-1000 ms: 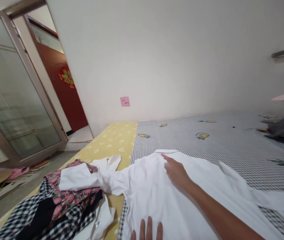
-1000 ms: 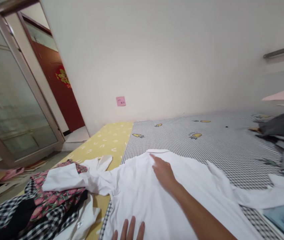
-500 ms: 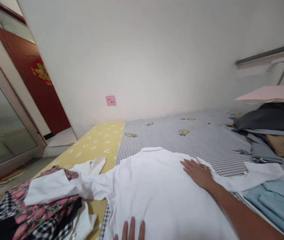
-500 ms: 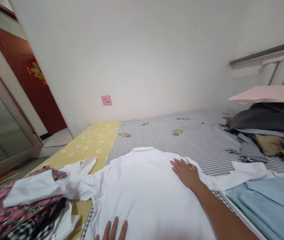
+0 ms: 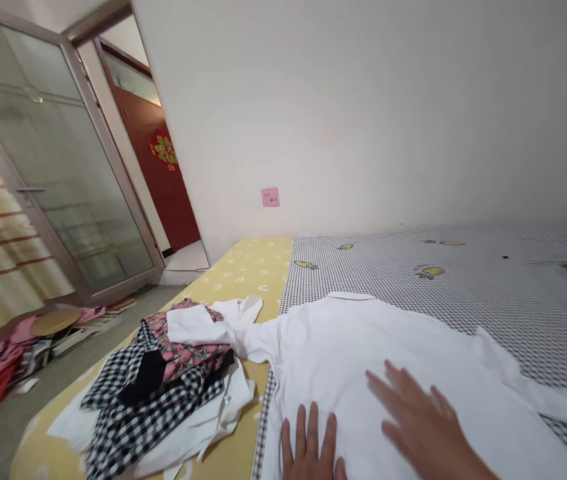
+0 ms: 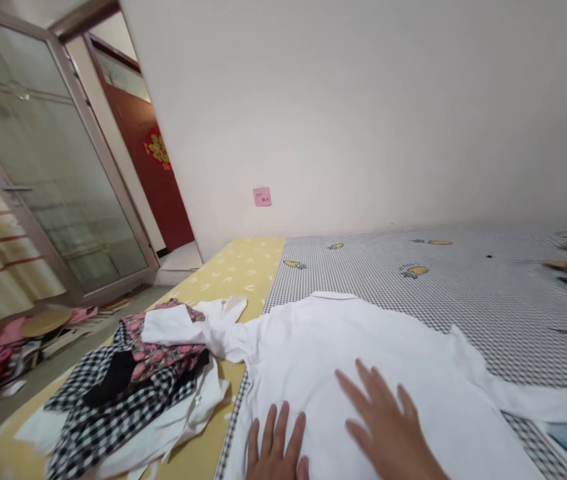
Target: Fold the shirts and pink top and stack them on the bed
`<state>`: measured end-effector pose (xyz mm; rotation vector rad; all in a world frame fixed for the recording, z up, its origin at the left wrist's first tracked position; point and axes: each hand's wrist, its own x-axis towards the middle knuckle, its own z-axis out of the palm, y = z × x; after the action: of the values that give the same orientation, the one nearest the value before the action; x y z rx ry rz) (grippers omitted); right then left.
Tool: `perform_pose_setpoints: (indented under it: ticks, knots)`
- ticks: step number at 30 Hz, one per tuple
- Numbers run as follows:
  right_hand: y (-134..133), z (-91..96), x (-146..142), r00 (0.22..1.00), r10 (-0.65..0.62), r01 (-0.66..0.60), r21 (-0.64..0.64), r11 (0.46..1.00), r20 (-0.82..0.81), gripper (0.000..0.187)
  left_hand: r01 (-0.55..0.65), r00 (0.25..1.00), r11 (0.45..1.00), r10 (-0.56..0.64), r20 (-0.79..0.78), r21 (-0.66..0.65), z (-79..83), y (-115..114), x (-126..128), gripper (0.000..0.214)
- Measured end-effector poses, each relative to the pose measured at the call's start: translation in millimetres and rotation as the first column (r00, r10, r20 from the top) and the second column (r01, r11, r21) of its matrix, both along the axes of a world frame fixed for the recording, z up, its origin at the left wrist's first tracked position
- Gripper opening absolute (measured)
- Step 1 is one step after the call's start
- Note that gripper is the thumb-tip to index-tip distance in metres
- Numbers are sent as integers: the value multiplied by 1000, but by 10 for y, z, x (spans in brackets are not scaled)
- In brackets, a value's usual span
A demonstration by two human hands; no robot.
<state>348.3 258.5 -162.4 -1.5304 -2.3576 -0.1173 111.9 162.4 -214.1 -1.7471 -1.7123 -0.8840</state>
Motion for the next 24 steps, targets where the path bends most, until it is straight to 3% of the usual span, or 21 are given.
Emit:
perform_pose_setpoints:
  ticks: [2,4,7,11,14,16,18,19,20,21,22,24]
  knots:
    - [-450,-237,-81,993,109,-112,-82,990,-32,58,33,999,995,-31,20,-90,165,-106,28,54]
    - [-769,-342,-115,992,123,-126,-96,987,-37,54,63,998,982,-59,25,-178,325,-196,43,53]
    - [-978,-241,-138,995,99,-100,-110,989,-12,50,88,996,962,-79,44,-258,508,-245,66,48]
    - [-1015,34,-183,997,59,-48,-224,973,43,53,116,993,939,-100,67,-325,612,-322,71,44]
    - [-1038,114,-205,996,44,-20,-271,962,83,54,152,988,937,-139,65,-313,497,-696,-66,43]
    - [-1056,109,-211,995,25,2,-275,962,96,54,162,986,943,-141,94,-290,283,-1145,-260,47]
    - [-1067,90,-215,995,12,14,-267,964,96,54,114,971,948,-43,234,-298,-21,-1681,-509,49]
    - [-1071,82,-217,995,8,17,-263,965,96,55,36,923,946,93,375,-323,-185,-1950,-639,46]
    - [-1073,78,-220,995,7,19,-260,966,97,55,-90,800,933,276,533,-348,-340,-2202,-763,43]
    - [-1075,78,-224,995,7,19,-255,967,99,55,-176,592,896,427,684,-407,-477,-2427,-873,44]
    - [-1077,81,-228,995,4,22,-251,968,101,56,-185,359,860,510,782,-475,-585,-2617,-965,44]
    - [-1083,89,-234,994,-2,28,-242,970,107,56,-82,-27,822,563,826,-563,-702,-2874,-1078,49]
